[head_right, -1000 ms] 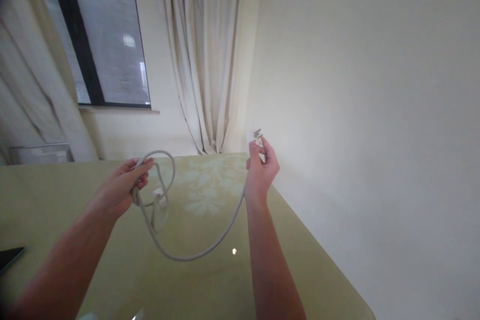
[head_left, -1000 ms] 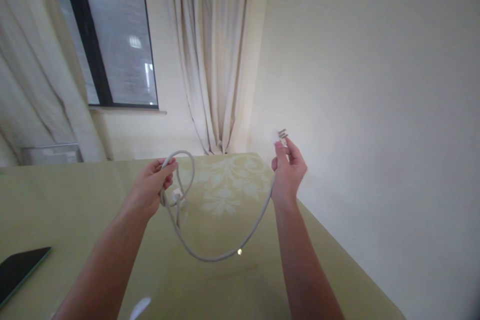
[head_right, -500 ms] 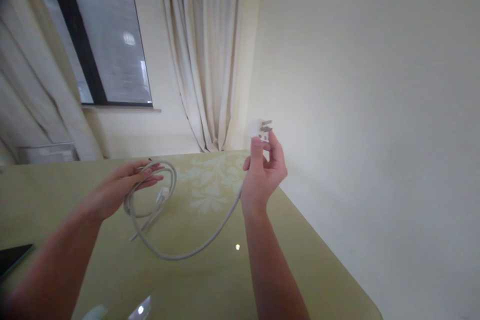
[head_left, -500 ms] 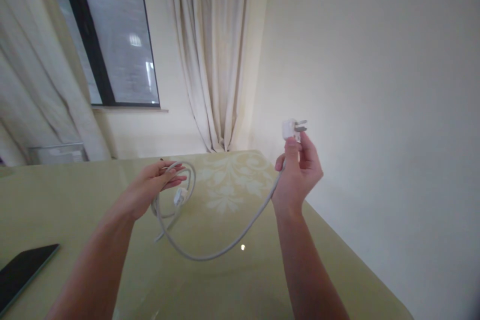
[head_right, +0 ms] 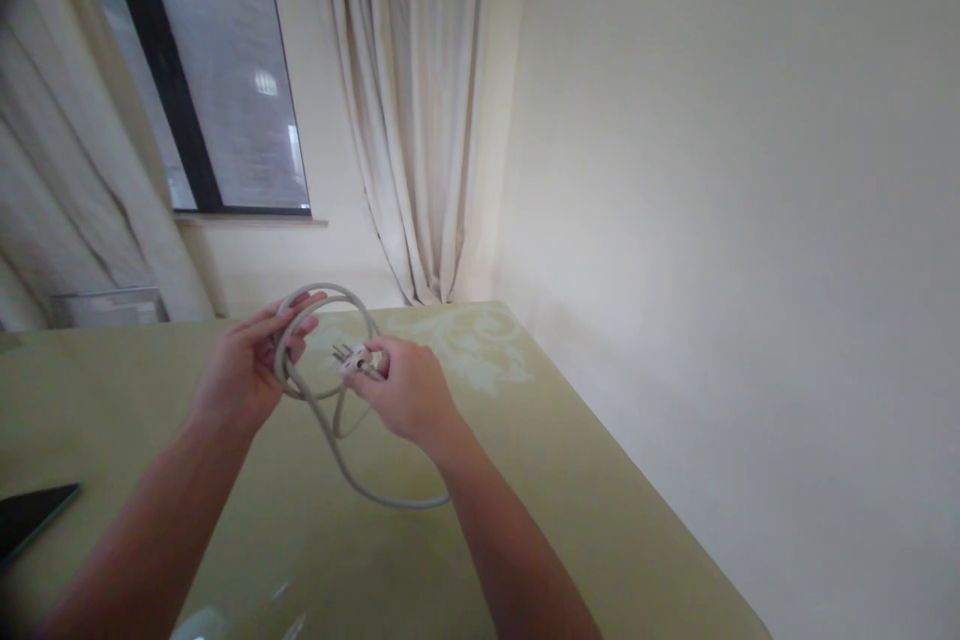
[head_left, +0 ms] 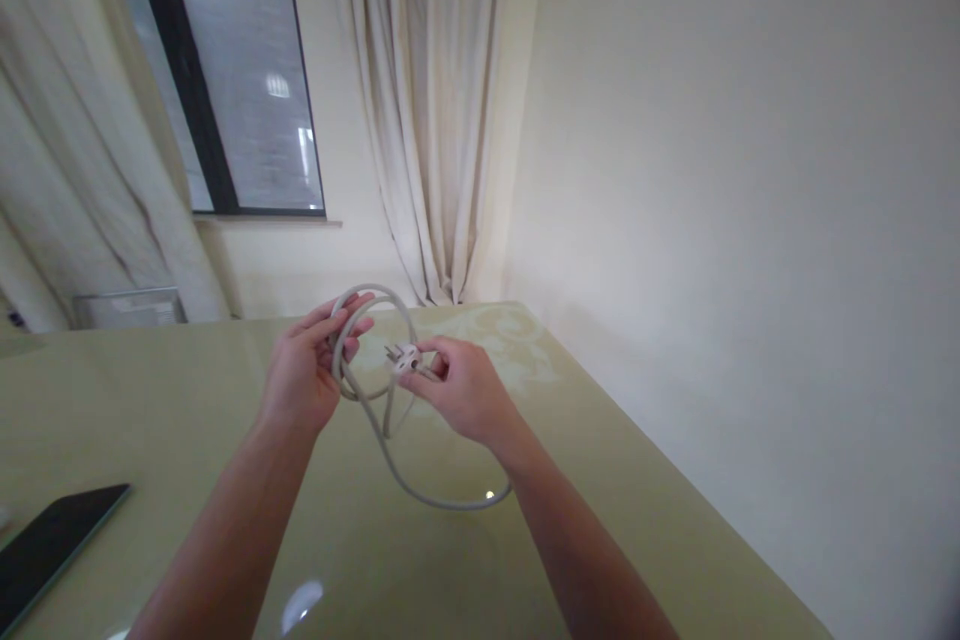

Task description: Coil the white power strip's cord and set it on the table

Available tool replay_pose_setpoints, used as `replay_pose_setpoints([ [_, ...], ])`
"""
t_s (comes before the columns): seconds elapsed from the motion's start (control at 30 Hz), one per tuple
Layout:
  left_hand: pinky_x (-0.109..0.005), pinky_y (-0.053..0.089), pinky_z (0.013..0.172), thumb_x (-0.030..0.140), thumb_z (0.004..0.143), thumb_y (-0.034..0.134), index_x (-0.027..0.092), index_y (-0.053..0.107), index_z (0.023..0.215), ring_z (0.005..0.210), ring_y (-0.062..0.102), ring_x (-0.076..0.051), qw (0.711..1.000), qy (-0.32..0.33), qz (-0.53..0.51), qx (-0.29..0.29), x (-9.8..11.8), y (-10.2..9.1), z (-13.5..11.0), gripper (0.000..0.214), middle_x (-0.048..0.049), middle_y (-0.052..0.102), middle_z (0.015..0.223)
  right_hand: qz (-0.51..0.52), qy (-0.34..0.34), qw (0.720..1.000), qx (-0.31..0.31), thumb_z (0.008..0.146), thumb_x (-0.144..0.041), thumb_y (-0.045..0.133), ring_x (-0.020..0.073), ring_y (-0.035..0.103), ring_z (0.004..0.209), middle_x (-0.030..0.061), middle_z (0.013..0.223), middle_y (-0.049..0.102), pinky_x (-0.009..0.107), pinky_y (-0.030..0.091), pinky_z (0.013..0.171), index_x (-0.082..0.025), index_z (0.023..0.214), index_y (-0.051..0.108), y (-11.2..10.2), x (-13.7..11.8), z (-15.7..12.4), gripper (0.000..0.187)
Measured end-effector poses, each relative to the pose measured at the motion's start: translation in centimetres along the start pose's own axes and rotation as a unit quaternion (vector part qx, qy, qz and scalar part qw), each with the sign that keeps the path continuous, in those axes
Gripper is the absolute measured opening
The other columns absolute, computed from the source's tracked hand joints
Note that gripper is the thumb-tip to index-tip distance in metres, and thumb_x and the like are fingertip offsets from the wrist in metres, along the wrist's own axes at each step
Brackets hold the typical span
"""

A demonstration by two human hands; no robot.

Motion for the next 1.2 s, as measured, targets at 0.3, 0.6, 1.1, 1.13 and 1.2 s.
replay_pose_setpoints([
  [0.3,-0.006,0.057,0.055,0.005,0.082,0.069,0.015,0.081,0.101,0.079,0.075,-0.009,0.998,0.057,-0.033,-0.023,0.5,0.6,-0.8,0.025,-0.0074,0.073,0.134,0.113,0.026,0.993,0.034,0.091,-0.027,0.067,0.0126,0.052,0.055,-0.0094,0.062,0.053,0.023,0.035,0.055,-0.021,0.13,0.061,6.6,0.0,-1.6,0.04],
  [0.6,-0.004,0.053,0.05,-0.002,0.085,0.06,0.014,0.078,0.099,0.074,0.073,-0.007,0.992,0.06,-0.115,-0.01,0.6,0.3,-0.4,0.027,-0.0066,0.077,0.123,-0.015,0.014,1.0,0.016,0.085,-0.014,0.071,0.0221,0.074,0.093,0.0028,0.103,0.077,0.034,0.056,0.085,-0.025,0.151,0.042,8.3,0.4,-2.1,0.073],
  [1.1,-0.006,0.045,0.042,0.0,0.098,0.038,0.011,0.066,0.115,0.056,0.062,-0.005,0.953,0.015,-0.301,-0.019,2.3,-1.4,-0.2,0.035,-0.0056,0.072,0.082,0.062,0.001,0.994,-0.095,0.09,-0.022,0.072,0.0196,0.067,0.088,0.0009,0.1,0.073,0.027,0.046,0.078,-0.025,0.143,0.048,7.2,3.4,-0.1,0.058],
  [1.13,-0.007,0.041,0.039,-0.002,0.095,0.042,0.012,0.068,0.108,0.054,0.059,-0.004,0.966,0.034,-0.256,-0.01,2.5,-1.6,-0.1,0.032,-0.0065,0.075,0.089,0.07,-0.006,0.993,-0.093,0.091,-0.021,0.071,0.018,0.065,0.085,-0.0004,0.096,0.072,0.026,0.044,0.077,-0.024,0.136,0.053,6.7,3.5,0.1,0.049],
  [1.2,-0.009,0.038,0.037,-0.004,0.085,0.054,0.012,0.069,0.097,0.051,0.054,-0.003,0.986,0.083,-0.143,0.02,3.0,-1.9,0.2,0.025,-0.0068,0.078,0.101,0.072,-0.022,0.994,-0.08,0.093,-0.023,0.07,0.0147,0.058,0.077,-0.0036,0.085,0.065,0.024,0.039,0.071,-0.022,0.115,0.062,5.2,3.3,0.7,0.024],
])
Point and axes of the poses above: each hand's wrist, its own z-axis towards the middle knuckle, its own y-axis out of the palm, x = y × z, the point moved 3 cm from there along z, towards the middle knuckle
